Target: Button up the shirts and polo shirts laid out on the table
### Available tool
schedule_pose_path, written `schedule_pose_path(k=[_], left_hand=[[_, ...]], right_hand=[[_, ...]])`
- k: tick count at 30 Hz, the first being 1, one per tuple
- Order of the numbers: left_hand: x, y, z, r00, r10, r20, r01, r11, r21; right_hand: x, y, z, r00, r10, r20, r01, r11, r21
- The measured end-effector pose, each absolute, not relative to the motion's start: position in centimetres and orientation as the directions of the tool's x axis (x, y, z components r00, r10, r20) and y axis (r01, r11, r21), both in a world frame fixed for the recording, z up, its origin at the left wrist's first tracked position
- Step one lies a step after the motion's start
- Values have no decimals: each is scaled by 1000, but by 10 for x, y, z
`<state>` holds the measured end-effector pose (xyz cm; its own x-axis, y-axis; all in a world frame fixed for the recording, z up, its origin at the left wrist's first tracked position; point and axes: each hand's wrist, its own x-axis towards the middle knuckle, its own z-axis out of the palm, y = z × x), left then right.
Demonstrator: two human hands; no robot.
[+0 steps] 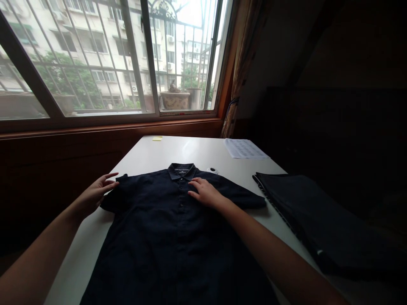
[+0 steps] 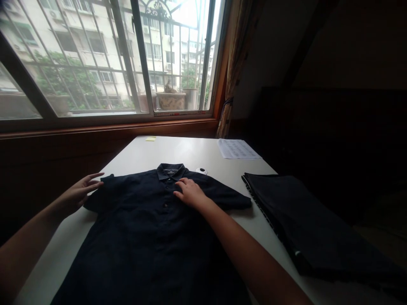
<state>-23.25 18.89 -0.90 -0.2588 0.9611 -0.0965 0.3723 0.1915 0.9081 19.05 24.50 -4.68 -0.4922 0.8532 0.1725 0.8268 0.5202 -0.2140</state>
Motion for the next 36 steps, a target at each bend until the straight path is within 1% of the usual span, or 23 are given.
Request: schedule_pose_path(k=[2,4,7,10,12,15,19,22,23,24,25,26,28,29,30,31,33,36], left_hand=[[-231,185,-11,-145,980,-139,365,183,913],[-233,185,-16,-106,979,-172,387,200,900],[-241,186,-24,-152,978,-145,518,204,831],[-254,182,-32,-251,965,-74,684,230,692],[-263,176,-37,-308,950,-53,741,274,613],[-273,164,-46,-345,936,-73,780,329,533],[-272,149,-48,-390,919,-63,864,389,319],[-256,143,-33,-410,912,-28,908,411,79],[-248,144,-27,-391,920,16,920,391,-5],[-238,145,-22,-322,944,72,943,327,-64],[-227,148,-17,-218,967,132,969,230,-88],[-214,153,-15,-108,978,178,989,124,-84],[-187,166,-15,143,974,176,990,-141,-25],[-173,174,-18,230,961,150,972,-236,20],[-160,182,-23,267,954,136,959,-277,63],[-147,190,-29,268,953,141,955,-282,90],[-127,206,-42,257,954,151,957,-273,98],[-109,228,-59,199,963,182,971,-220,98]], right_hand=[[179,244,-53,-500,847,181,816,531,-228],[172,244,-59,-483,853,199,821,520,-236],[169,245,-66,-446,866,226,835,494,-244],[172,244,-70,-434,869,237,841,485,-239],[174,244,-72,-433,872,228,847,480,-228],[176,244,-75,-423,884,200,863,460,-210],[174,245,-75,-408,897,168,878,436,-198],[175,246,-74,-399,908,126,886,417,-201],[176,247,-74,-399,910,111,887,414,-204],[177,248,-74,-400,911,98,888,412,-207],[178,249,-74,-399,912,89,888,409,-208],[179,250,-73,-398,913,84,889,407,-209],[182,252,-74,-387,918,91,893,398,-210],[184,253,-74,-374,921,108,897,389,-210],[185,253,-74,-357,925,129,902,378,-211],[187,254,-74,-338,929,150,907,365,-212],[192,256,-74,-295,938,180,920,331,-213],[199,261,-73,-250,951,181,934,286,-212]])
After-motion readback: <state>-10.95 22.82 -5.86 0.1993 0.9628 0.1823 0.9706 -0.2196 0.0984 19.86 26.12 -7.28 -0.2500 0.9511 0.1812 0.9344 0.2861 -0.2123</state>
